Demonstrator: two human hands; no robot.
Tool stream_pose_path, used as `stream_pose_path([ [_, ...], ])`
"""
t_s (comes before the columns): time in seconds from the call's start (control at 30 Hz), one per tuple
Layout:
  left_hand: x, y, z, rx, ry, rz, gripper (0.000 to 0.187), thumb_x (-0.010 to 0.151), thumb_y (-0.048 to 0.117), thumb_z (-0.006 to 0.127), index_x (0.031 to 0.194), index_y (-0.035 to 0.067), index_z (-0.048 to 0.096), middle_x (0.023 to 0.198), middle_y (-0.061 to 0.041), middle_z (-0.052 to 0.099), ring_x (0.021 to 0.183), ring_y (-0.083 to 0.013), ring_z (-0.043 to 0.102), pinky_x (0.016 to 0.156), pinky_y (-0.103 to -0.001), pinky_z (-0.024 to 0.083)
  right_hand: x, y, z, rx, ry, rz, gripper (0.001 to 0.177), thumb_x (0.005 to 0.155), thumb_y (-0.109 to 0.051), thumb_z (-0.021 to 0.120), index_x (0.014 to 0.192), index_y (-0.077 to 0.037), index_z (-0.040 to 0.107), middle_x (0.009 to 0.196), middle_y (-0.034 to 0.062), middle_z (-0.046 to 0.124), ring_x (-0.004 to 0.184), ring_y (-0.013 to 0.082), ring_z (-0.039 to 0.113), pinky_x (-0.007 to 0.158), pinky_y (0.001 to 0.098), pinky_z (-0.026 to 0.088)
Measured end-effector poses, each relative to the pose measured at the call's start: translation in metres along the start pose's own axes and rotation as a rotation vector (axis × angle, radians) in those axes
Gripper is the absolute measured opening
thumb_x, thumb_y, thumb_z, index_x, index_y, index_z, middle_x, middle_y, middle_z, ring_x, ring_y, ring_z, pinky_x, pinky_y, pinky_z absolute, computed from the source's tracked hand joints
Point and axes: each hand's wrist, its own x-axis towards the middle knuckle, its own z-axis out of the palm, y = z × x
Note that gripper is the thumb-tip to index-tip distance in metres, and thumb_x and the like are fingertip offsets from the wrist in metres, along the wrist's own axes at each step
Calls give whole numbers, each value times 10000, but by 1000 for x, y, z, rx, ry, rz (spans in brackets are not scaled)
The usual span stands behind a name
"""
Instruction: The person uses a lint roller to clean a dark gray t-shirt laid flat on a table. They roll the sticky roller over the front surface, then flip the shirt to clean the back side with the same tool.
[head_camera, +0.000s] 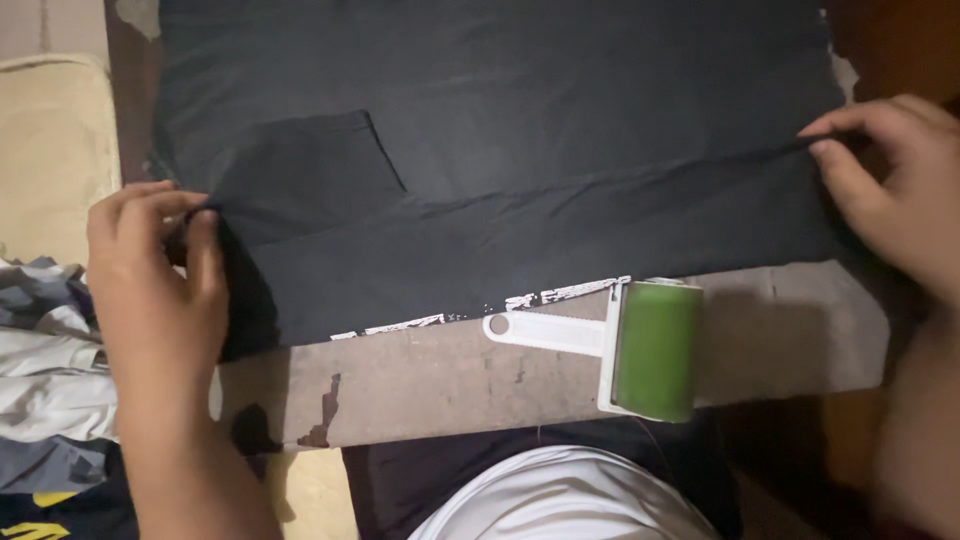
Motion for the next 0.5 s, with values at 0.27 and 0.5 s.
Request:
stream_pose_path([
  [0.27, 33, -22, -15, -170, -281, -253, 143, 1008, 78, 726, 1144, 38, 704, 956, -121, 727, 809, -182, 680, 711, -325, 522, 30, 62, 19, 52, -154, -86, 131, 1006, -73, 714, 1132, -41, 735, 948, 131, 674, 868, 234, 674, 775, 353, 552],
  [0.5, 110, -125, 37, 562, -37, 179, 219, 1113, 57, 580, 1320, 41, 650, 927, -117, 682, 774, -252, 656, 630, -335, 504, 85, 106, 53, -7, 83, -163, 217, 1067, -142, 662, 1232, -5, 627, 1164, 174, 635, 1077, 286, 646, 938, 382, 536],
])
